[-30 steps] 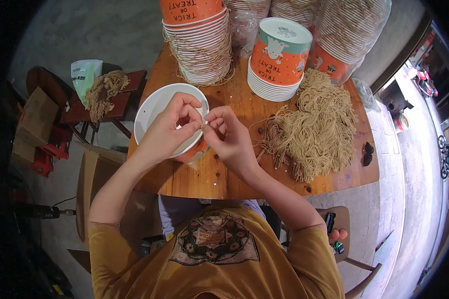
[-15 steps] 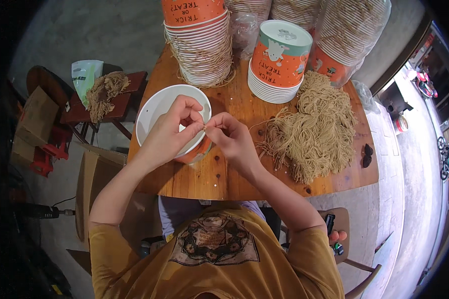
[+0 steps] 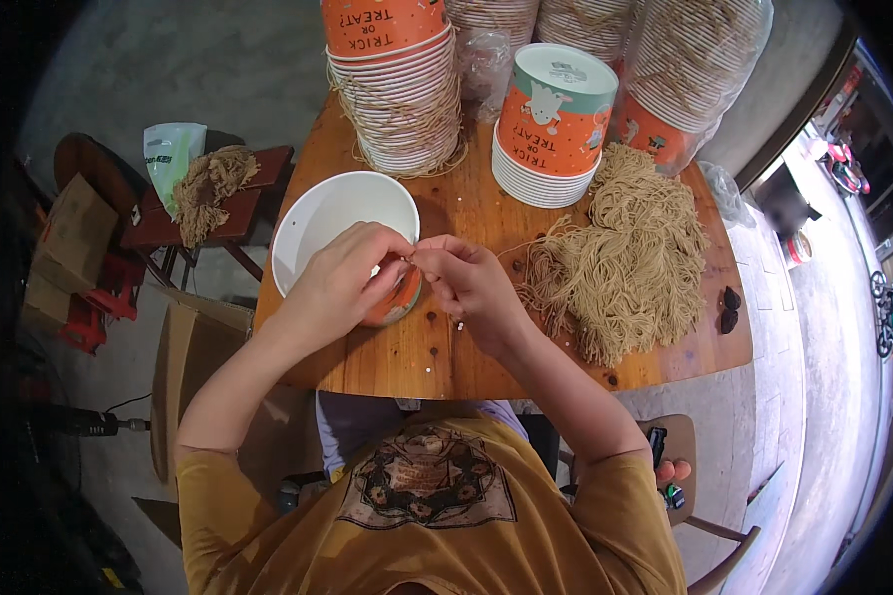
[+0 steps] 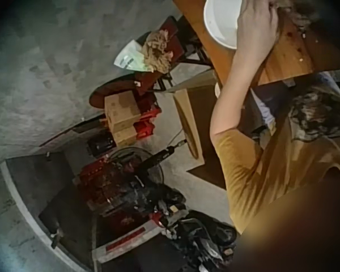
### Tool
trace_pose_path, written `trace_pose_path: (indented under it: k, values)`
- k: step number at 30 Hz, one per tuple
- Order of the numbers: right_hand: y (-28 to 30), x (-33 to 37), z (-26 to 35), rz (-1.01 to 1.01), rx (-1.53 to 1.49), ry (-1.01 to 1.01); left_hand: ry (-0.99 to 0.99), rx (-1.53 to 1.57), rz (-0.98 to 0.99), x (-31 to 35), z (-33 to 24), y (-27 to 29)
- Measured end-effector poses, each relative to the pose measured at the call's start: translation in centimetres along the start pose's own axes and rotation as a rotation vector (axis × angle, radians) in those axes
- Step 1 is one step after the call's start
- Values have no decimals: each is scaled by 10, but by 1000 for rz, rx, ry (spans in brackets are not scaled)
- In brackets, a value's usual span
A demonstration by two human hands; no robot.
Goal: Threading and tying strings through pre-punched holes in paper bowls to create handles.
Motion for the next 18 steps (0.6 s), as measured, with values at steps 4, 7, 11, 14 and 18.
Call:
trace_pose_path:
  k: [4,7,11,14,18]
  values:
    - [-1,0,-6,11,-131,-102,-59,-144,-9,-1,-6,-3]
    - [0,0,-6,22,-141,-99,-6,-136,6,-3,-2,-3]
    - [4,0,0,28,11,2,277,351,26,-3,30,-7]
    - [1,1,5,14,140,25,381,509,78,0,40,-12]
    - [-5,-1,18,-7,379,249,412,681,82,-1,44,-18]
Point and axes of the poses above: each hand's wrist, its own x-axis away from the middle knuckle, its own y-axis out of the back of the hand, z = x × y, the point moved 8 cm from there along -x, towards the middle knuckle, and after that the axes turned 5 degrees about z, right-handed, at the moved point
